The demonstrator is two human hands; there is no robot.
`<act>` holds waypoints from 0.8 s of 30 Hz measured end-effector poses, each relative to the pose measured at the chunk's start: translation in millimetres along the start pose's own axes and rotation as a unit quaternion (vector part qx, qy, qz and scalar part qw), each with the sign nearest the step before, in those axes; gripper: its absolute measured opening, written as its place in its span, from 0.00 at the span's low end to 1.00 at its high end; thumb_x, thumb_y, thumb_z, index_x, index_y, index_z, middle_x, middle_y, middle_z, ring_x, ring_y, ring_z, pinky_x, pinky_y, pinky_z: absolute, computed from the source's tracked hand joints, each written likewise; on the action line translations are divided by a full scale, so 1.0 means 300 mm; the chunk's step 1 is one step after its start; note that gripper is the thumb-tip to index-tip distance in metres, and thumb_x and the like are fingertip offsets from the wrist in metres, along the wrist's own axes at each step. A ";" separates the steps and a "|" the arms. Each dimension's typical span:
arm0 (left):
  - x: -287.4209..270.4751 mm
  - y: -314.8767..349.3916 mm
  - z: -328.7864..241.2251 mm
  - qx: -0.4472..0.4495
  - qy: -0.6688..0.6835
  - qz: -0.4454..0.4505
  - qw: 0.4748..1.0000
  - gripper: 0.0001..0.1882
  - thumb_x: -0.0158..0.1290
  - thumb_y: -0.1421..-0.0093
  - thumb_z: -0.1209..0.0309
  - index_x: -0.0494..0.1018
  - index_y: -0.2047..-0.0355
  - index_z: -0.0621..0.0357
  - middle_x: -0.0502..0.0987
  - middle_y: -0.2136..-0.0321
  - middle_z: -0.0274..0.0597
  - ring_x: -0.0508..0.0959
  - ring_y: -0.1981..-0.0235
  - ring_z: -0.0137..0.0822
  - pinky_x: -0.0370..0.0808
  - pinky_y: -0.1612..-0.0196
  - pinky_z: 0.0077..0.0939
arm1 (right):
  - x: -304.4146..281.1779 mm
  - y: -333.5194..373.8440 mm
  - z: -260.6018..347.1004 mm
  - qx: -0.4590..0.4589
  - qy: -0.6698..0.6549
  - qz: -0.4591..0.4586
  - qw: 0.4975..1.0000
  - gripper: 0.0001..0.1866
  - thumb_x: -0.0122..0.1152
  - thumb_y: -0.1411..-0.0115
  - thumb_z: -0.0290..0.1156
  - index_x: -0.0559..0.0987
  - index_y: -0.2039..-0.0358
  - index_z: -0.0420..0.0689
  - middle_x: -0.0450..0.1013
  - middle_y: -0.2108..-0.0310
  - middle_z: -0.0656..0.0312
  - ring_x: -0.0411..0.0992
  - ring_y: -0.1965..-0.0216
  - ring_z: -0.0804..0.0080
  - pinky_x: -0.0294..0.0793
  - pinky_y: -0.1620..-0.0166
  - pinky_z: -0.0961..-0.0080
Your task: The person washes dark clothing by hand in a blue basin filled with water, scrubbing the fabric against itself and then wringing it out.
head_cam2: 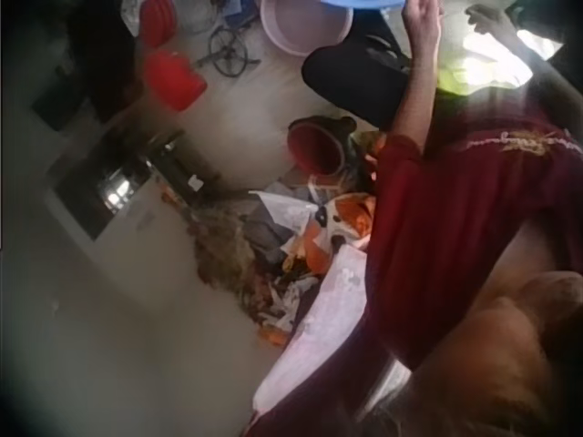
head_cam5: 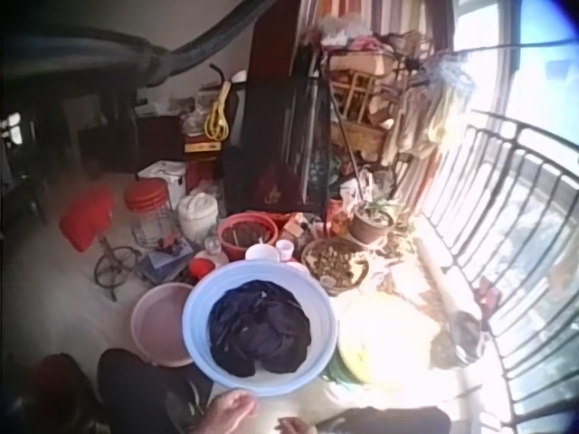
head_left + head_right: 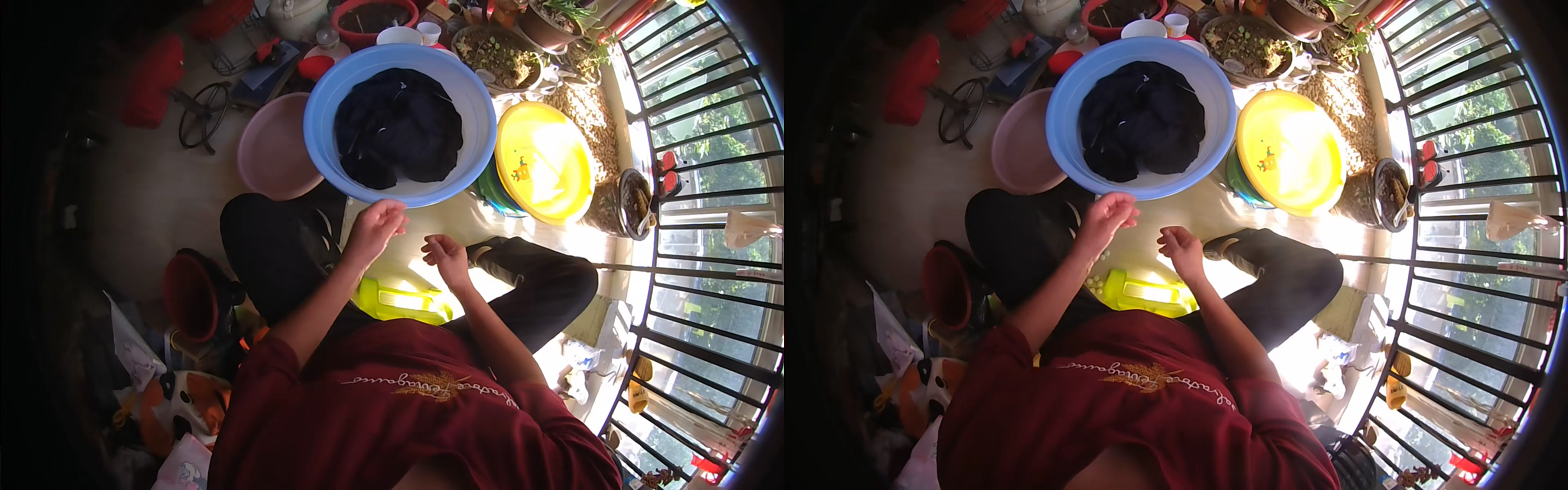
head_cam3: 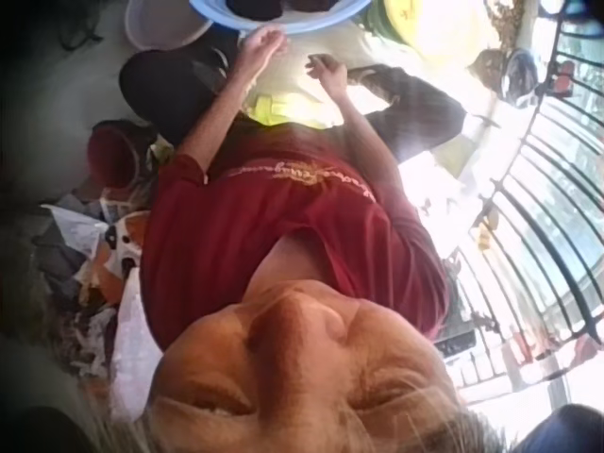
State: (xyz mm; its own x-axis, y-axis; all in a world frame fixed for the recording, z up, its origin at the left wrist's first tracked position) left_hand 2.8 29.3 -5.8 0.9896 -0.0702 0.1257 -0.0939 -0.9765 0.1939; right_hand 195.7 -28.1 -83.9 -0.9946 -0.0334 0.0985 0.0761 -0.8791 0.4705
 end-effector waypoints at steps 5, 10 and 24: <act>-0.064 -0.348 0.035 0.054 -0.120 -0.126 0.983 0.26 0.54 0.46 0.75 0.62 0.46 0.60 0.70 0.58 0.49 0.75 0.62 0.36 0.74 0.59 0.28 | -0.089 -0.170 0.399 -0.121 -0.054 -0.076 0.988 0.13 0.51 0.37 0.34 0.73 0.58 0.38 0.74 0.71 0.59 0.73 0.77 0.76 0.73 0.71 0.83; -0.157 -0.553 0.085 -0.057 -0.528 -0.050 0.846 0.46 0.58 0.52 0.49 0.46 0.36 0.37 0.42 0.36 0.51 0.51 0.38 0.59 0.55 0.41 0.49 | 0.053 -0.501 0.462 -0.031 -0.018 -0.105 0.994 0.30 0.55 0.41 0.36 0.59 0.41 0.39 0.70 0.53 0.53 0.69 0.53 0.71 0.68 0.55 0.81; -0.164 -0.862 0.255 -0.101 -0.596 -0.034 0.796 0.53 0.66 0.65 0.48 0.55 0.41 0.54 0.57 0.45 0.55 0.64 0.48 0.55 0.69 0.51 0.48 | 0.112 -1.071 0.330 -0.156 0.515 -0.131 0.832 0.52 0.72 0.66 0.51 0.59 0.40 0.49 0.57 0.44 0.45 0.57 0.46 0.38 0.62 0.46 0.53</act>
State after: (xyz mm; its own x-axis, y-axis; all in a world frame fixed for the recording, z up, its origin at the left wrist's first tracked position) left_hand -13.2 269.8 -136.6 0.3830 -0.2801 -0.8803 0.0672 -0.9419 0.3290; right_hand 144.8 300.3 -144.8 -0.5189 -0.0706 -0.8519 -0.0150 -0.9957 0.0916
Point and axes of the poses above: each hand's wrist, its own y-axis away from the middle knuckle, its own x-axis out of the palm, z = x × y, the point moved 3 cm from there along -y, towards the middle knuckle
